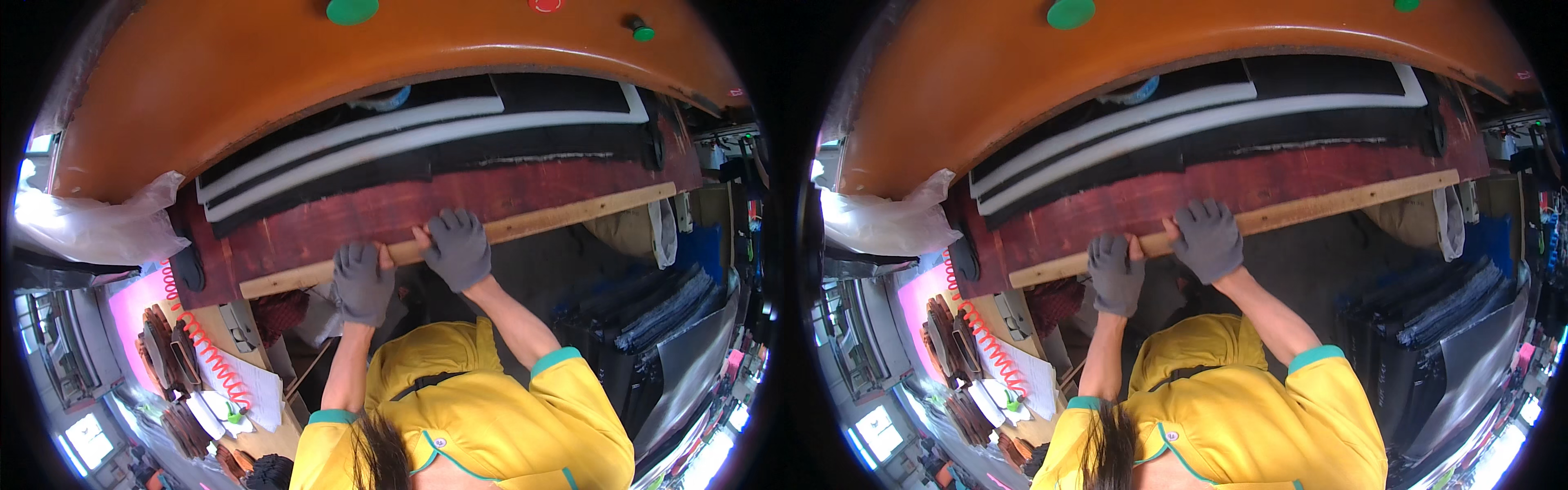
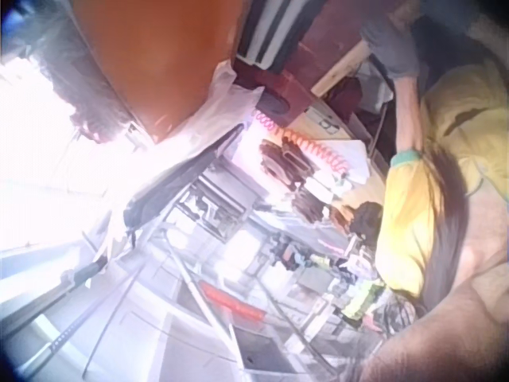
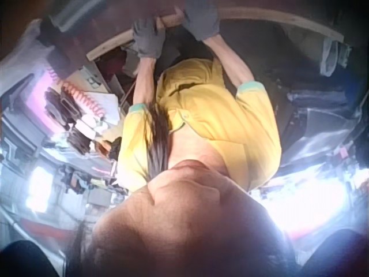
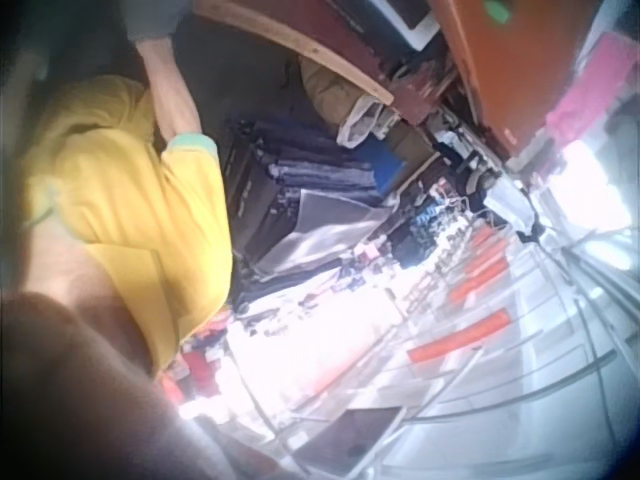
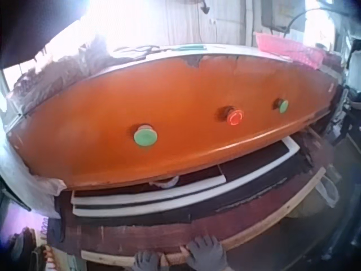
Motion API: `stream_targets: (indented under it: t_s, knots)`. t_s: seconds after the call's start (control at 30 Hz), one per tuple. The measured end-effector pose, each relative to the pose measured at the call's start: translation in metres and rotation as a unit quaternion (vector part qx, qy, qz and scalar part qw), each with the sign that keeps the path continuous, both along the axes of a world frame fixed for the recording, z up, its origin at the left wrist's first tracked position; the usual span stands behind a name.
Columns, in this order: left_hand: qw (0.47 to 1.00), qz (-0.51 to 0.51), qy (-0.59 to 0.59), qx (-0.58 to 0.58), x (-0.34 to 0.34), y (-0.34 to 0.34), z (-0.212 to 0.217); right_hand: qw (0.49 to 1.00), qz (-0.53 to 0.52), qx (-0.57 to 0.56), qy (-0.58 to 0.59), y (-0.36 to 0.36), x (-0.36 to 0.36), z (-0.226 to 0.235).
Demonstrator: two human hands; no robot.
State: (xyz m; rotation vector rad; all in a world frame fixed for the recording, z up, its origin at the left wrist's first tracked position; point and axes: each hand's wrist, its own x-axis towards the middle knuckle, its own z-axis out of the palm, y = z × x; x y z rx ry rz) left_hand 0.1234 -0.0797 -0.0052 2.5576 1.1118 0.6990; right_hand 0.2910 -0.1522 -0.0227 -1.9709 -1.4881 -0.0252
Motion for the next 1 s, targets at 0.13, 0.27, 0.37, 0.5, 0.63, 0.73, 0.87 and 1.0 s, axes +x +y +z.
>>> stream_targets:
  t_s: [0.13,0.27,0.37,0.5,0.63,0.73,0.87,1.0]
  knots:
    - [0.997,0.002,0.008,-0.070,-0.011,-0.021,0.015,0.997,0.024,-0.018,0.076,-0.024,-0.009,0.019]
    - [0.992,0.058,0.000,0.110,0.002,0.009,0.022,0.991,-0.028,0.115,-0.061,-0.004,0.002,0.039]
    - [0.990,0.078,0.030,0.111,0.015,0.038,0.018,0.999,-0.014,0.037,-0.024,0.035,0.019,0.049]
    - [0.984,0.019,0.071,0.161,0.004,0.025,0.009,0.998,0.056,-0.036,0.022,0.061,0.030,0.054]
    - [0.988,0.019,0.095,0.117,-0.017,-0.005,0.003,0.975,0.115,0.013,0.187,0.036,0.033,0.060]
    - [0.989,0.004,0.093,0.118,-0.029,-0.019,0.004,0.880,0.134,0.044,0.453,0.004,0.045,0.068]
    - [0.991,0.005,0.094,0.090,-0.037,-0.031,0.015,0.819,0.109,0.096,0.556,-0.031,0.069,0.076]
    - [0.993,0.007,0.086,0.079,-0.029,-0.044,0.022,0.988,0.071,-0.028,0.135,-0.050,0.080,0.069]
